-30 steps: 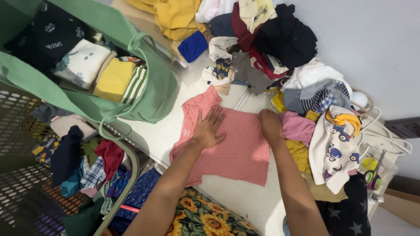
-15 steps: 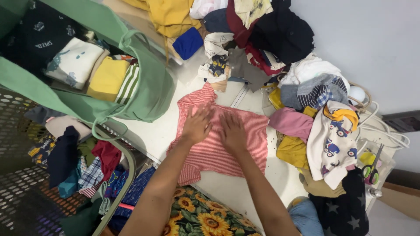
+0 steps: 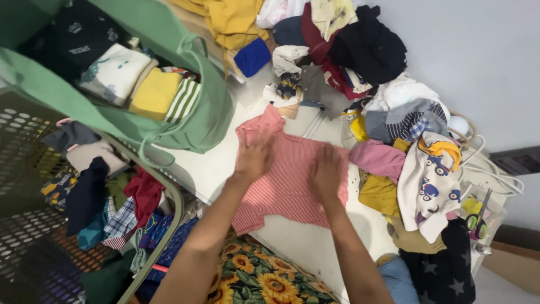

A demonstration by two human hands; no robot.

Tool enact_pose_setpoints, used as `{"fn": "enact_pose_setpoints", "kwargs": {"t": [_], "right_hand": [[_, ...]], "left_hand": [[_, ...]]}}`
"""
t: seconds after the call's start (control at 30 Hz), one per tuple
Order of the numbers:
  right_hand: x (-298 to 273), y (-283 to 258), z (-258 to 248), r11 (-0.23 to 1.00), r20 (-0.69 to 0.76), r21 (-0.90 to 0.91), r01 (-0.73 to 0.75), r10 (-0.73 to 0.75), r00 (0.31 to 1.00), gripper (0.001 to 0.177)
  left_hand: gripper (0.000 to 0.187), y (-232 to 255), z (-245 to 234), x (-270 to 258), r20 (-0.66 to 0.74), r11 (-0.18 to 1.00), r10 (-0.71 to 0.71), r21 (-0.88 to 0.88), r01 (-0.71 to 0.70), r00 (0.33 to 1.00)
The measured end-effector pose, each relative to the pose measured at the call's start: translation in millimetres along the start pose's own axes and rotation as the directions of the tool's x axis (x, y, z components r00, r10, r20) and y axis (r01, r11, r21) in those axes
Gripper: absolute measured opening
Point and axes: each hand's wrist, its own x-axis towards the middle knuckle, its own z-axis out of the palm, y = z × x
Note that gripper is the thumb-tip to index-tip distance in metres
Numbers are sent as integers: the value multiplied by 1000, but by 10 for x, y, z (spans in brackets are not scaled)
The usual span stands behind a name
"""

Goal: The person folds several small garments on a white table and places them into a green tote bag. Items handled include a white patterned cloth, a red-and-white striped shirt, a white shirt with vehicle graphics, a pink shirt, and a mustard-colored shirt. The person smooths and folds each item by hand before stacking them in the bag.

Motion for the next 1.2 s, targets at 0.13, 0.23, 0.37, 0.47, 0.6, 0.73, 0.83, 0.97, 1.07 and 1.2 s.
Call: {"fn": "enact_pose_setpoints", "kwargs": {"t": [0.13, 0.23, 0.37, 0.47, 0.6, 0.73, 0.83, 0.97, 1.07, 1.2], "right_hand": [[-360, -575, 138, 994, 74, 42, 98, -101, 992, 63], [-532, -744, 95, 983, 119, 75, 166, -174, 977, 64], [-675, -568, -119, 978, 73, 94, 184, -191, 979, 61], [-764, -170, -175, 995, 68, 15, 98, -99, 993, 59], [-839, 148, -333, 999, 24, 4, -40, 40, 999, 60], [-875, 247, -338, 999, 27, -15, 34, -33, 999, 61], [-952, 234, -488, 995, 48, -27, 99, -98, 994, 67], [-1246, 161, -771, 976, 20, 115, 185, -188, 982, 66], [-1447, 75, -988, 966, 29, 141, 215, -221, 975, 58], [-1719, 216, -948, 984, 118, 61, 166, -172, 978, 50]], "left_hand": [[57, 370, -25, -503, -1, 996, 87, -6, -87, 996], [56, 349, -49, -858, -147, 983, 185, 28, -183, 972], [63, 58, -123, -1050, -114, 984, 136, -96, -147, 984], [63, -29, -127, -1053, -136, 977, 118, -162, -140, 984], [62, 1, -305, -1002, -141, 971, 95, -204, -122, 985], [55, -108, -257, -1063, -140, 943, 56, -317, -98, 989], [48, -150, -403, -1320, -278, 918, -30, -389, -84, 960], [37, -2, -654, -1875, -171, 839, -441, -428, 337, 881], [49, 74, -607, -2214, 108, 670, -624, -434, 602, 774], [56, 1, -178, -2422, 430, 452, -555, -564, 692, 713]]}}
